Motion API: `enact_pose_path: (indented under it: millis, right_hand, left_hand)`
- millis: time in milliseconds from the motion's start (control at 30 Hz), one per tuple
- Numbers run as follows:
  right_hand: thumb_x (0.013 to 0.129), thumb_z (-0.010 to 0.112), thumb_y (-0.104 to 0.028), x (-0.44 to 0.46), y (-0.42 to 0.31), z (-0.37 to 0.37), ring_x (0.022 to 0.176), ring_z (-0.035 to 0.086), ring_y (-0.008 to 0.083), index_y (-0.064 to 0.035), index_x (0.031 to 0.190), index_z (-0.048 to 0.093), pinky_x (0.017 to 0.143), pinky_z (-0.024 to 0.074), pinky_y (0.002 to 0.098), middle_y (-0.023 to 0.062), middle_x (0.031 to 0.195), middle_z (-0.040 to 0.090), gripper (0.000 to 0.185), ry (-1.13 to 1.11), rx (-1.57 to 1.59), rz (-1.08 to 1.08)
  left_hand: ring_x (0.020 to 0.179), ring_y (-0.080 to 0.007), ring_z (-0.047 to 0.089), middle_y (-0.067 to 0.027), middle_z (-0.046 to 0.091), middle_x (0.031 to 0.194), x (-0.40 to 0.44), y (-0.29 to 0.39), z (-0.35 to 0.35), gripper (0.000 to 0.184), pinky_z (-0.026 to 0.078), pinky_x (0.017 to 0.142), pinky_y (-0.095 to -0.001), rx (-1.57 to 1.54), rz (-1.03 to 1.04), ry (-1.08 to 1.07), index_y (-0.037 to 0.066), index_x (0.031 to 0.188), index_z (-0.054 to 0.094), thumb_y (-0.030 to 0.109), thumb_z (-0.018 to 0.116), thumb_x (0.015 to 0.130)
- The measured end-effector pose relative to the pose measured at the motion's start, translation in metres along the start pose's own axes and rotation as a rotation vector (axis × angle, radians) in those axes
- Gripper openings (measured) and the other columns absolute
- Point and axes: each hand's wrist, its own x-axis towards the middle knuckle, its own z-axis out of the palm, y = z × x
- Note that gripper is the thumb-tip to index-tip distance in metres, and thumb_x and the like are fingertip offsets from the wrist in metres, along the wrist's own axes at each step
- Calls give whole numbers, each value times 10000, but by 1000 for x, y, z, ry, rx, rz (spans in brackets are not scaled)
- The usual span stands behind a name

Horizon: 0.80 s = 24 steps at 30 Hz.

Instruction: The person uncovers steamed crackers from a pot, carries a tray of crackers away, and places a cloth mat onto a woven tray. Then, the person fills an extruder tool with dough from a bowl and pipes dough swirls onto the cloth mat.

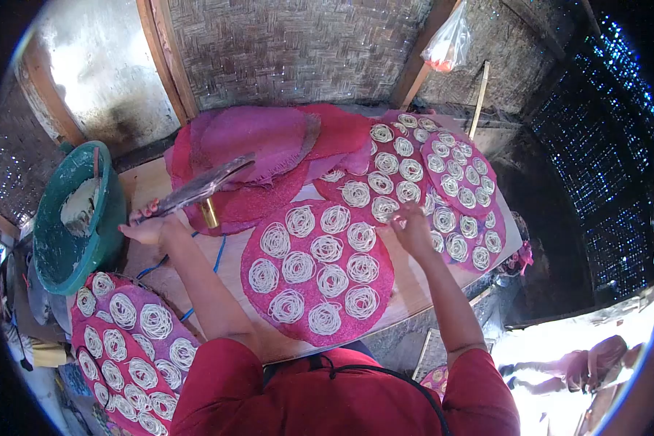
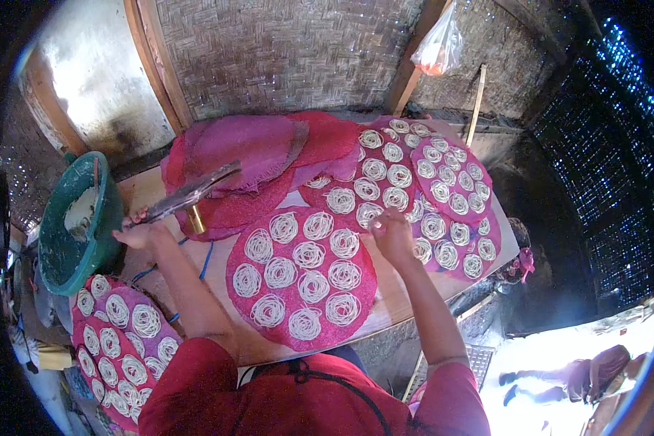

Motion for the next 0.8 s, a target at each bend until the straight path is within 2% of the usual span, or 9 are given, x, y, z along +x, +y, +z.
enact_pose_path:
  millis: [167,300,367,400,500,567,600,667,800]
  right_hand:
    - [713,631,-86,-10,6,36,834,535,304,-77,784,680,737,444,433,125,889,526,86,5,-173,-150]
    - [729,616,-123,-9,11,44,820,523,297,-92,771,678,736,430,429,117,867,524,81,37,-280,-230]
    - [745,602,-155,-7,10,44,825,519,287,-106,768,671,736,419,423,100,877,531,87,1,-311,-229]
    - [745,602,-155,-7,8,43,825,519,287,-106,768,671,736,419,423,100,877,531,87,1,-310,-229]
    - [739,601,-147,-2,-1,40,835,523,285,-114,751,661,734,415,420,85,886,538,69,-27,-393,-234]
    - [741,594,-141,3,-3,42,862,526,276,-127,754,661,738,408,416,74,903,545,70,-52,-275,-232]
    - [741,594,-141,3,-5,43,862,526,276,-127,754,661,738,408,416,74,903,545,70,-54,-275,-228]
    - [741,596,-145,5,-11,44,891,527,269,-133,775,669,750,402,423,73,918,548,82,-83,-393,-274]
    - [743,596,-146,7,-18,43,905,526,264,-145,828,678,757,398,433,69,923,549,119,-121,-518,-325]
  left_hand:
    - [399,-190,391,-41,360,488,9,-3,-27,394,364,415,-328,-24,68,657,121,602,356,400,355,881]
    - [396,-188,401,-41,397,510,17,-14,-67,299,367,399,-333,-364,68,619,106,625,379,287,367,862]
    - [400,-187,426,-42,436,534,8,-4,-46,240,391,402,-351,-191,63,1007,86,664,421,230,364,847]
    - [400,-187,426,-42,436,534,21,-12,-67,240,391,402,-351,-191,64,1007,86,664,421,230,364,847]
    - [487,-203,514,-62,513,598,54,-33,-134,243,444,461,-368,352,94,1091,67,740,477,244,361,859]
    - [639,-220,598,-88,597,709,48,-35,-138,177,510,566,-376,789,-94,1010,56,868,507,205,413,865]
    - [639,-220,598,-88,597,709,33,-29,-120,177,510,566,-376,793,-96,1010,56,868,507,205,413,865]
    - [818,-231,641,-103,646,795,-3,-9,-64,117,539,682,-376,1500,-199,886,58,906,547,144,490,851]
    - [882,-248,649,-116,657,886,15,-8,-82,106,549,720,-372,2038,-228,711,55,894,589,91,582,794]
